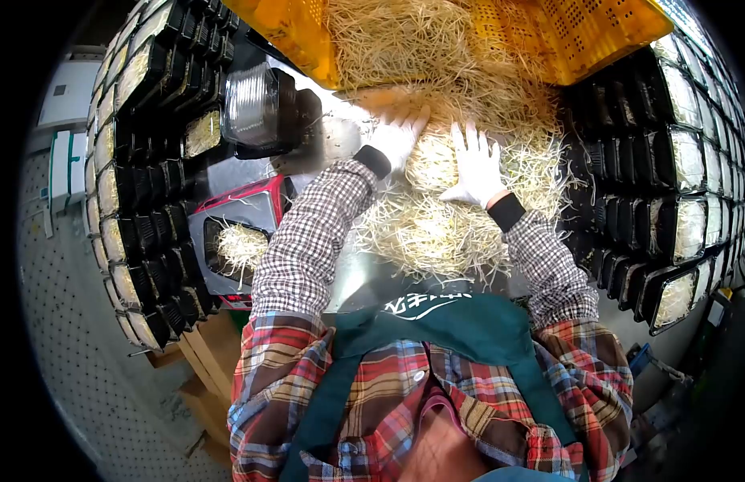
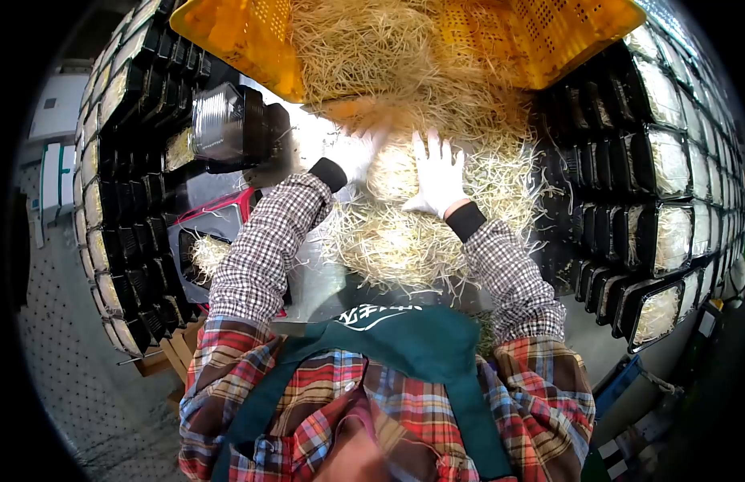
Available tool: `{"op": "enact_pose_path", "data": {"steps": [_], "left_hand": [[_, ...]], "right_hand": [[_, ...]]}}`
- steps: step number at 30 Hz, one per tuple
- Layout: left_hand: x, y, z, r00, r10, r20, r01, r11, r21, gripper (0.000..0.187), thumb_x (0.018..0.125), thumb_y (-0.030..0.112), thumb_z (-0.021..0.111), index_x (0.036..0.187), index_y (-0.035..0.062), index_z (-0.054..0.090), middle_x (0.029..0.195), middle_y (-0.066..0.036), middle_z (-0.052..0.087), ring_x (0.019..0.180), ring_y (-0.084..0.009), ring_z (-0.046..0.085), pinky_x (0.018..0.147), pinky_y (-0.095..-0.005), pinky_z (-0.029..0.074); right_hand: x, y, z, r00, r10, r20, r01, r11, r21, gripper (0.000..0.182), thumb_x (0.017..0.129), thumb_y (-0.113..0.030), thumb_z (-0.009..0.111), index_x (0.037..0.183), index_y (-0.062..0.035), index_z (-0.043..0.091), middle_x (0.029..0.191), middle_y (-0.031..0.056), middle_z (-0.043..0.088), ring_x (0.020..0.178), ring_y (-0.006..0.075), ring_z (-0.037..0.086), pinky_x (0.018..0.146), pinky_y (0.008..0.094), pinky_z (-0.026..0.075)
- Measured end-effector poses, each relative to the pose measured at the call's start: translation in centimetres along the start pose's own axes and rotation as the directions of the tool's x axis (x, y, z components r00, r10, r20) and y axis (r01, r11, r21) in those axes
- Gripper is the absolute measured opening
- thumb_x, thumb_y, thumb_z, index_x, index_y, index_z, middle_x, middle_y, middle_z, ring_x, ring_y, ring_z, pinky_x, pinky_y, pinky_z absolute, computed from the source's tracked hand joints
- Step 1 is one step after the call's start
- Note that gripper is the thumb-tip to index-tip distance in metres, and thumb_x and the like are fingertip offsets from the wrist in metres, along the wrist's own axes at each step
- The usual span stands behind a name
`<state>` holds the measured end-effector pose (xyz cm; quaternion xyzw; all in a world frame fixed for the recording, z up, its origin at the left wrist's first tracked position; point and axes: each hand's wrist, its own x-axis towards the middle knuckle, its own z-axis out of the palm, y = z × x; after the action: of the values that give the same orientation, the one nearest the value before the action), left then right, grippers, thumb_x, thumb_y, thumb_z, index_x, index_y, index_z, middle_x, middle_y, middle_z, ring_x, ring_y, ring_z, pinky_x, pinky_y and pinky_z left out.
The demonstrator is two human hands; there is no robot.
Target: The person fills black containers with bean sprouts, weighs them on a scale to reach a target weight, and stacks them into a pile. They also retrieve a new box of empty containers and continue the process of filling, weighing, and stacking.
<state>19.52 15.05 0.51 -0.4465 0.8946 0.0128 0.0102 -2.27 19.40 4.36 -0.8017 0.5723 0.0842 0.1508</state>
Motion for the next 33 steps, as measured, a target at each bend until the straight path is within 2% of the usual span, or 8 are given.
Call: {"op": "enact_pose_path", "data": {"steps": [6, 13, 18, 24, 26, 28, 31, 33], "left_hand": [[-1.3, 1.3, -1.7, 0.975, -0.144, 0.171, 0.185, 0.949, -0.256, 0.058, 0.089, 0.001, 0.048, 0.144, -0.0009, 0.032, 0.102, -0.023, 0.062, 0.093, -0.0346, 0.065, 0.074, -0.0400, 0.056], [-1.0, 0.2, -1.3, 0.863, -0.243, 0.444, 0.446, 0.780, -0.439, 0.051, 0.097, 0.012, 0.038, 0.148, 0.0065, 0.032, 0.115, -0.026, 0.062, 0.098, -0.0353, 0.066, 0.081, -0.0406, 0.056], [-4.8, 0.7, -3.4, 0.921, -0.148, 0.361, 0.335, 0.774, -0.537, 0.045, 0.101, 0.022, 0.035, 0.144, 0.0105, 0.042, 0.125, -0.022, 0.061, 0.102, -0.0345, 0.065, 0.087, -0.0390, 0.054], [-10.6, 0.8, -1.6, 0.932, -0.165, 0.322, 0.332, 0.743, -0.580, 0.040, 0.101, 0.028, 0.036, 0.131, 0.0112, 0.057, 0.128, -0.018, 0.060, 0.112, -0.0320, 0.061, 0.098, -0.0395, 0.047], [-12.3, 0.9, -1.9, 0.908, -0.179, 0.380, 0.410, 0.573, -0.710, 0.042, 0.101, 0.022, 0.035, 0.138, 0.0106, 0.051, 0.138, -0.019, 0.053, 0.122, -0.0318, 0.054, 0.102, -0.0421, 0.044], [-13.9, 1.6, -0.4, 0.956, -0.230, 0.181, 0.292, 0.765, -0.574, 0.046, 0.100, 0.020, 0.037, 0.145, 0.0112, 0.042, 0.144, -0.018, 0.047, 0.126, -0.0315, 0.051, 0.105, -0.0423, 0.041], [-15.1, 3.4, -0.4, 0.940, -0.330, 0.089, 0.342, 0.905, -0.255, 0.060, 0.095, 0.016, 0.043, 0.154, 0.0132, 0.028, 0.154, -0.016, 0.036, 0.131, -0.0349, 0.047, 0.110, -0.0516, 0.034], [-16.3, 4.9, -0.9, 0.888, -0.452, 0.080, 0.454, 0.891, -0.010, 0.062, 0.093, 0.014, 0.045, 0.153, 0.0118, 0.029, 0.154, -0.017, 0.036, 0.132, -0.0365, 0.045, 0.110, -0.0564, 0.032]], "right_hand": [[-0.1, 0.3, 0.4, 0.986, -0.014, -0.167, 0.011, 1.000, -0.016, 0.135, 0.052, -0.043, 0.093, 0.156, -0.0066, 0.015, 0.147, 0.0202, 0.037, 0.118, 0.0350, 0.054, 0.100, 0.0490, 0.045], [0.6, 0.9, 0.0, 0.997, -0.068, -0.040, 0.073, 0.986, 0.149, 0.104, 0.070, -0.010, 0.075, 0.155, -0.0046, 0.015, 0.114, 0.0224, 0.059, 0.095, 0.0334, 0.064, 0.079, 0.0411, 0.056], [-0.7, 3.4, -1.6, 0.848, -0.493, -0.195, 0.503, 0.864, 0.002, 0.078, 0.077, -0.005, 0.058, 0.150, -0.0015, 0.032, 0.089, 0.0159, 0.064, 0.081, 0.0307, 0.066, 0.067, 0.0393, 0.056], [-3.9, 4.9, -12.3, 0.907, -0.395, 0.149, 0.406, 0.912, -0.055, 0.085, 0.069, -0.011, 0.067, 0.148, -0.0047, 0.035, 0.088, 0.0157, 0.065, 0.080, 0.0321, 0.067, 0.066, 0.0402, 0.056], [-4.3, 5.3, -14.2, 0.900, -0.433, 0.049, 0.434, 0.901, -0.011, 0.091, 0.072, -0.021, 0.074, 0.149, 0.0001, 0.030, 0.119, 0.0227, 0.060, 0.107, 0.0333, 0.062, 0.089, 0.0367, 0.052], [-3.8, 5.5, -13.5, 0.924, -0.373, -0.089, 0.382, 0.916, 0.121, 0.098, 0.074, -0.035, 0.077, 0.150, 0.0011, 0.027, 0.144, 0.0272, 0.045, 0.126, 0.0345, 0.053, 0.104, 0.0354, 0.046], [-1.1, 1.6, -9.4, 0.794, -0.476, -0.379, 0.459, 0.877, -0.140, 0.103, 0.075, -0.034, 0.078, 0.152, 0.0032, 0.022, 0.138, 0.0252, 0.051, 0.120, 0.0343, 0.057, 0.098, 0.0363, 0.049], [0.8, -2.7, -5.5, 0.904, -0.237, -0.355, 0.302, 0.943, 0.140, 0.105, 0.074, -0.033, 0.080, 0.153, 0.0023, 0.019, 0.126, 0.0243, 0.057, 0.110, 0.0348, 0.061, 0.092, 0.0387, 0.052]]}}
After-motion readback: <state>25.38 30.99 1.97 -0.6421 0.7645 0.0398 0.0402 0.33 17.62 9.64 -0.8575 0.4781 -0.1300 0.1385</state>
